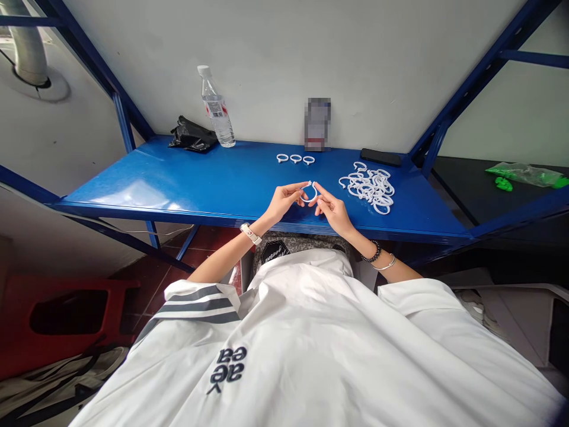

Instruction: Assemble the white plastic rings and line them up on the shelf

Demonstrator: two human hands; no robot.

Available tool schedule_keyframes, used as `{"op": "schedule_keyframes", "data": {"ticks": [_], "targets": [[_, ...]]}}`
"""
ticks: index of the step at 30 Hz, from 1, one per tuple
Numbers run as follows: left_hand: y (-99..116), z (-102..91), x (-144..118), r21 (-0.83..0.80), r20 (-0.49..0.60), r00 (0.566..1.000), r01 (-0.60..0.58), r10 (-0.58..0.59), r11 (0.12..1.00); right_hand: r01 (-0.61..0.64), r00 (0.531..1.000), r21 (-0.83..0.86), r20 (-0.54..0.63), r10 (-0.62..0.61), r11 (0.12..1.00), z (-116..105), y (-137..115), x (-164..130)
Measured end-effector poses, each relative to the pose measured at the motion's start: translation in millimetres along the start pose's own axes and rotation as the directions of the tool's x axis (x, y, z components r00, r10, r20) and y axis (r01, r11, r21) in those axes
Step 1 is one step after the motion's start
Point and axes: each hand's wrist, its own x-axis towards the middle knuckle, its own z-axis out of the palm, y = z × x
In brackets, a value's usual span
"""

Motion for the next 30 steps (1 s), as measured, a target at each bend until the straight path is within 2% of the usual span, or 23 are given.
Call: {"op": "schedule_keyframes", "data": {"ticks": [23, 30], "targets": [[0.6, 1.3, 0.0, -0.064, -0.015, 1.000, 0.010, -0.011, 0.998, 0.115, 0.993, -0.177, 0.023, -0.112, 0.977, 1.1, 1.0, -2.4], [-1.6, 0.6, 0.6, -0.066, -0.025, 1.000, 0.015, -0.017, 0.998, 0.116, 0.993, -0.190, 0.024, -0.114, 0.975, 1.7, -0.3, -2.7]]}}
